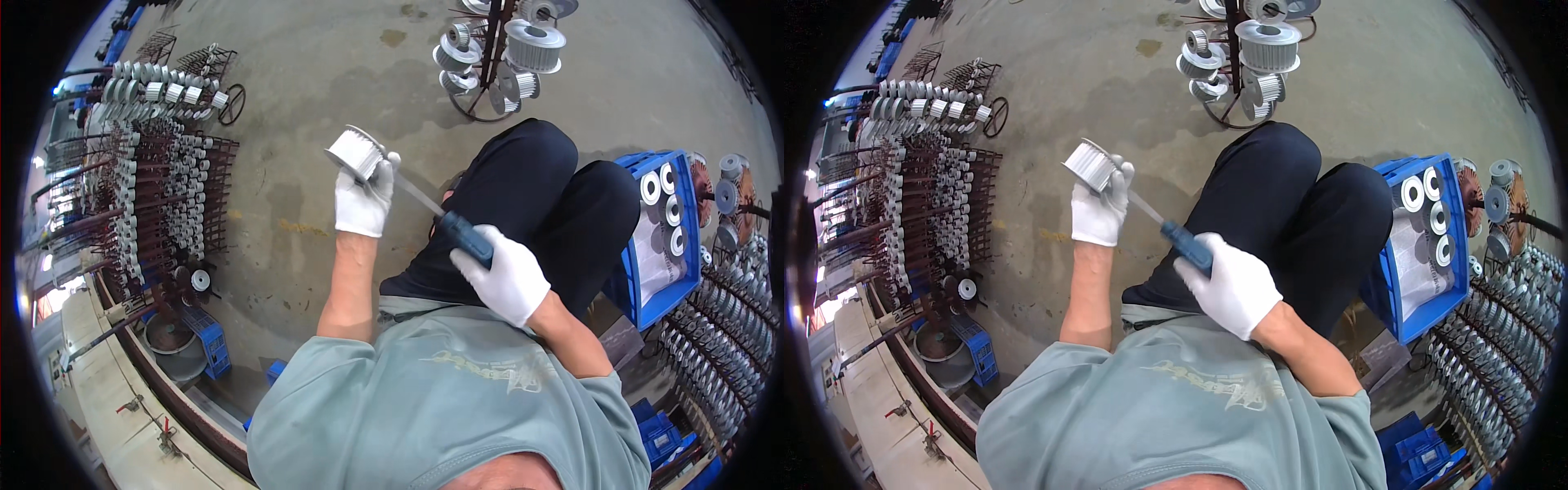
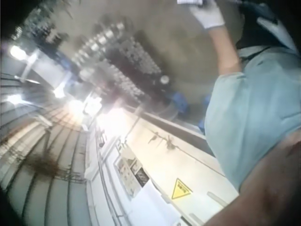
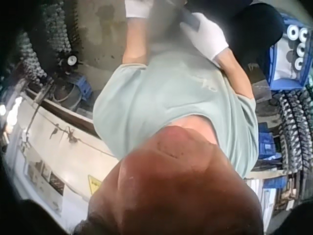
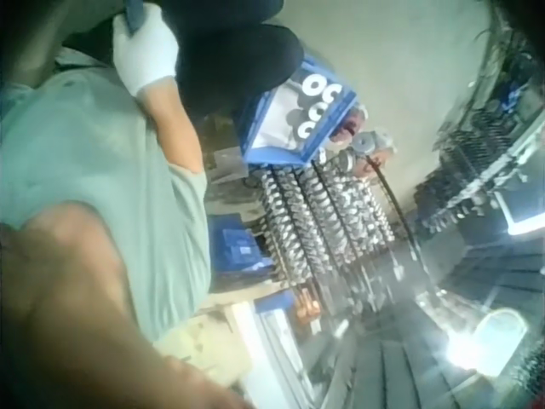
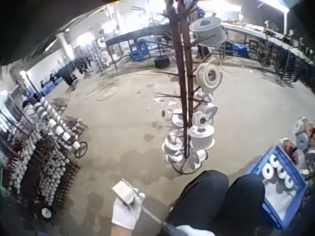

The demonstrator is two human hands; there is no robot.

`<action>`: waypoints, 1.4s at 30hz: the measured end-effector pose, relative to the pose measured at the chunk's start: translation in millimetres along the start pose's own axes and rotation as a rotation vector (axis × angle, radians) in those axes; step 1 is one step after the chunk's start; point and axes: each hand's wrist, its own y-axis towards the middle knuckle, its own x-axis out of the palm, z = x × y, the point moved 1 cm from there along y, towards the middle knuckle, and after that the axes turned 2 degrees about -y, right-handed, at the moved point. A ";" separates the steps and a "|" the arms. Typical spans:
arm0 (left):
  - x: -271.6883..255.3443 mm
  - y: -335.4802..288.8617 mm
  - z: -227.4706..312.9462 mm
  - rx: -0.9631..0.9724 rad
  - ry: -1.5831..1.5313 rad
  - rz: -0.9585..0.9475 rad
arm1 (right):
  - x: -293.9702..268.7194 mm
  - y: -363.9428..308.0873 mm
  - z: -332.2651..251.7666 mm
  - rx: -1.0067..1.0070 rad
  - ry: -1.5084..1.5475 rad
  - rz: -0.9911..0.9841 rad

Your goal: Sorting and inspecting cylindrical metal parts by removing them from a vertical rack and placing them into blue crates.

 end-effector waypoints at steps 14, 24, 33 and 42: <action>44.1 -13.0 12.5 1.228 2.202 -0.493 | -17.5 2.0 -16.0 0.065 -0.106 -0.179; 36.4 -25.9 13.1 1.292 2.404 -0.608 | -5.6 18.3 -12.6 0.094 -0.115 -0.253; 33.5 -25.3 10.7 1.282 2.368 -0.581 | -13.0 20.2 -6.3 0.060 -0.013 -0.349; 31.2 -20.9 12.2 1.171 2.199 -0.403 | -27.6 16.4 3.2 0.033 0.089 -0.315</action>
